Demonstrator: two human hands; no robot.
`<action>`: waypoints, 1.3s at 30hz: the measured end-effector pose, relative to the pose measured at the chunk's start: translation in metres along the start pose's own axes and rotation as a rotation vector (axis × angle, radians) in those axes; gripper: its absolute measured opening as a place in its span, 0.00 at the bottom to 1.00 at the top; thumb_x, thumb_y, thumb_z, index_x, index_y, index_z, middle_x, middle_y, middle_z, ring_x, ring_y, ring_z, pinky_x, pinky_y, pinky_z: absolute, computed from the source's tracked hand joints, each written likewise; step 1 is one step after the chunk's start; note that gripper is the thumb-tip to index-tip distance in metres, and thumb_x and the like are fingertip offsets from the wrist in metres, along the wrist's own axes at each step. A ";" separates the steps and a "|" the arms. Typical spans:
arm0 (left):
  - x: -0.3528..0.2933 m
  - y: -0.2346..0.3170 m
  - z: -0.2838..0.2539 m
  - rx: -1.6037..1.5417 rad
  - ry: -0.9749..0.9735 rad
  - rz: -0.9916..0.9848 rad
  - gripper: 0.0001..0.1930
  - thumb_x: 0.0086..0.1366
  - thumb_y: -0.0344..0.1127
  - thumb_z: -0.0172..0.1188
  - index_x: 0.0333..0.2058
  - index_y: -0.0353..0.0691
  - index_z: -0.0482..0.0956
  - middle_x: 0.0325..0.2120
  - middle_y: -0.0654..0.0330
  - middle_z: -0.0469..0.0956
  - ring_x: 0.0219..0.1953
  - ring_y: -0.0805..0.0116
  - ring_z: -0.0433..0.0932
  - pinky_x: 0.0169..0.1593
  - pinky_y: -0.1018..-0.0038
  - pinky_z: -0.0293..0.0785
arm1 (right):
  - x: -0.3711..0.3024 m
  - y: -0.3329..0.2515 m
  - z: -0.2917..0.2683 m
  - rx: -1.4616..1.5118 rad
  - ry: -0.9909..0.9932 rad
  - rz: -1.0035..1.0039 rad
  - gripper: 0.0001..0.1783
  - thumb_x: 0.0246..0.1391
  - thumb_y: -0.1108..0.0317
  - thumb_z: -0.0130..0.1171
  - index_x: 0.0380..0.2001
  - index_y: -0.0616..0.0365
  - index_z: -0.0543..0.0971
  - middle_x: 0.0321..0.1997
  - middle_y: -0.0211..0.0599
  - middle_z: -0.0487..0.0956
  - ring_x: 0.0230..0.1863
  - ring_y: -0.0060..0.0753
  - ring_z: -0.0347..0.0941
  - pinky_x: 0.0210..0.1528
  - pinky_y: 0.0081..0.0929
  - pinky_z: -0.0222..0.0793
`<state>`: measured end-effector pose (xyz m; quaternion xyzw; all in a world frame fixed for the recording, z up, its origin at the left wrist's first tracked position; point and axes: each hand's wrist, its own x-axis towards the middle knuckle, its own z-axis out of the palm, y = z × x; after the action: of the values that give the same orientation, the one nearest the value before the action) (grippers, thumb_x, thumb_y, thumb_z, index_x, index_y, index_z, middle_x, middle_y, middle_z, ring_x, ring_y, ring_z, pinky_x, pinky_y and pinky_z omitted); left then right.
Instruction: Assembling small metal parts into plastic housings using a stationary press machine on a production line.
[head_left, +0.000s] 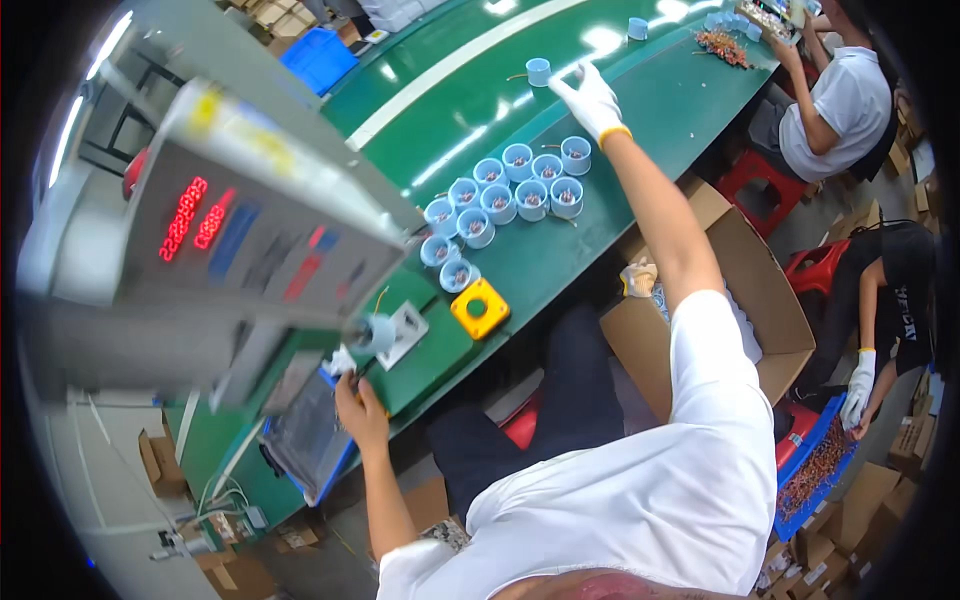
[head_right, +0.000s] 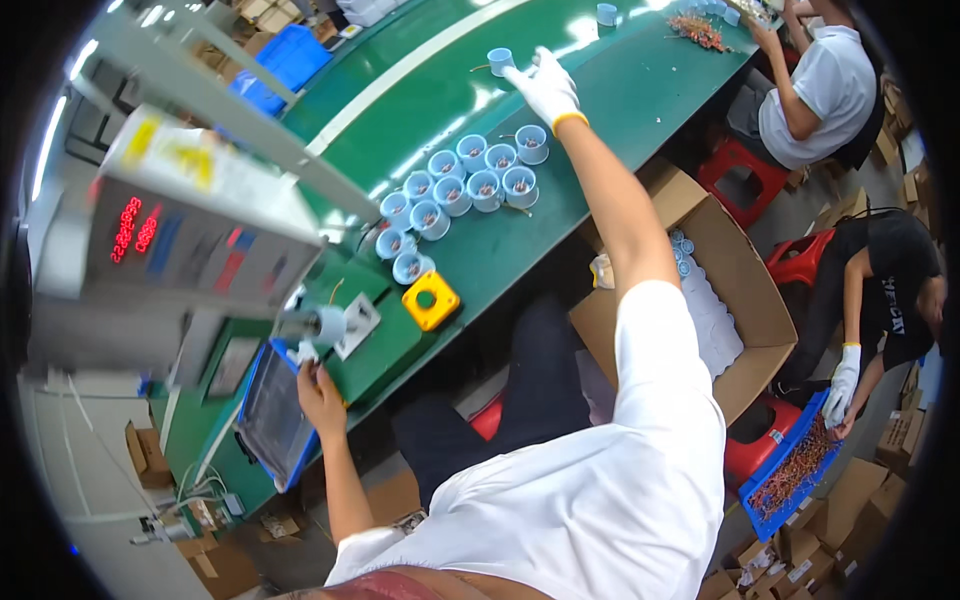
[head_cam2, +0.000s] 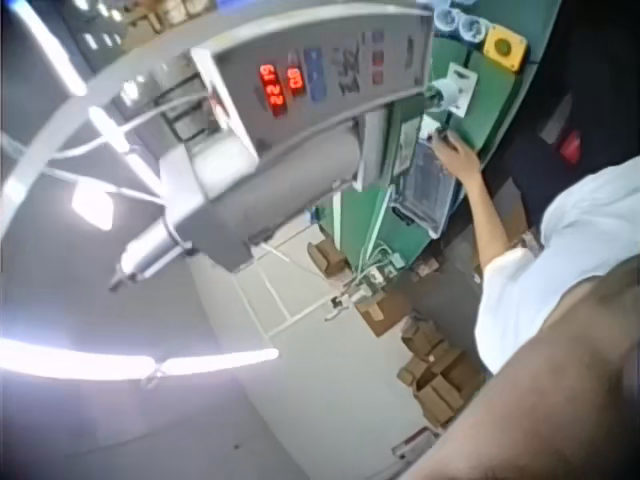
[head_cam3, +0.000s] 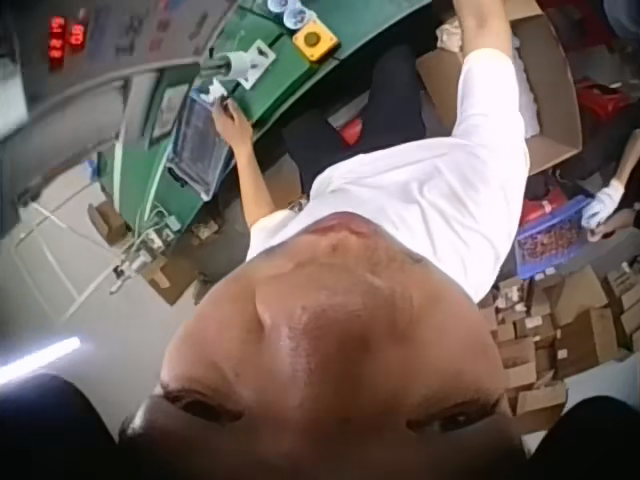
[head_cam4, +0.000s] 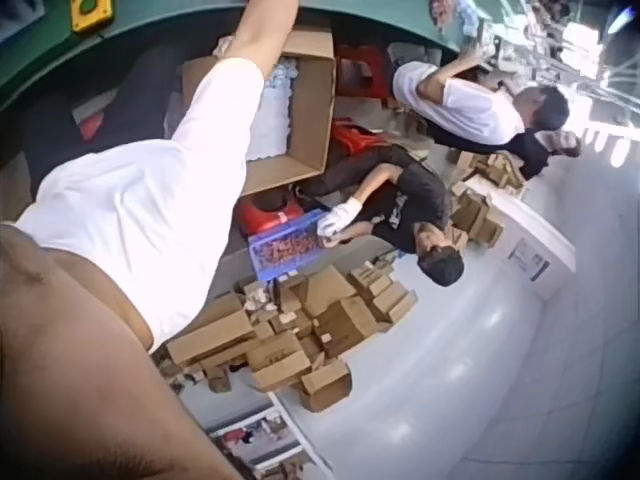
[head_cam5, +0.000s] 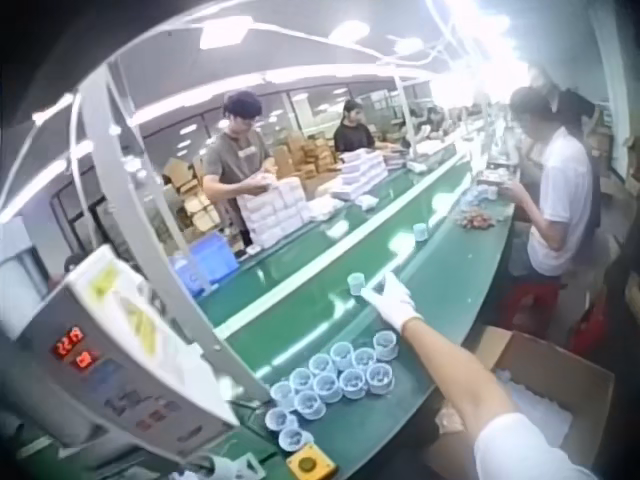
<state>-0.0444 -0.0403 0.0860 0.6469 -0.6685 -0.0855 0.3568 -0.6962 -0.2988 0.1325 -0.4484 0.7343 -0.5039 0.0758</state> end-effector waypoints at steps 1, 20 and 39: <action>-0.003 0.007 -0.002 -0.017 -0.024 -0.071 0.19 0.77 0.36 0.59 0.59 0.28 0.80 0.49 0.43 0.84 0.51 0.49 0.84 0.55 0.58 0.77 | 0.031 0.012 0.010 -0.113 -0.037 0.008 0.62 0.49 0.27 0.72 0.74 0.61 0.68 0.74 0.57 0.77 0.72 0.59 0.75 0.73 0.49 0.71; -0.014 -0.003 -0.023 0.274 -0.140 -0.057 0.22 0.85 0.42 0.50 0.49 0.23 0.80 0.41 0.38 0.81 0.42 0.38 0.77 0.48 0.51 0.69 | 0.120 0.042 0.069 -0.183 -0.374 -0.366 0.28 0.60 0.50 0.68 0.60 0.50 0.82 0.55 0.48 0.87 0.56 0.53 0.83 0.61 0.45 0.78; -0.063 -0.109 -0.074 0.698 -0.195 0.047 0.22 0.82 0.42 0.49 0.43 0.22 0.78 0.40 0.30 0.78 0.43 0.27 0.74 0.49 0.42 0.68 | 0.278 0.152 0.036 -0.403 0.640 0.209 0.48 0.59 0.45 0.65 0.78 0.50 0.64 0.75 0.65 0.67 0.75 0.66 0.64 0.74 0.55 0.65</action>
<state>0.0805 0.0278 0.0539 0.7031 -0.7029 0.0948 0.0512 -0.9272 -0.5135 0.0864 -0.1974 0.8467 -0.4536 -0.1957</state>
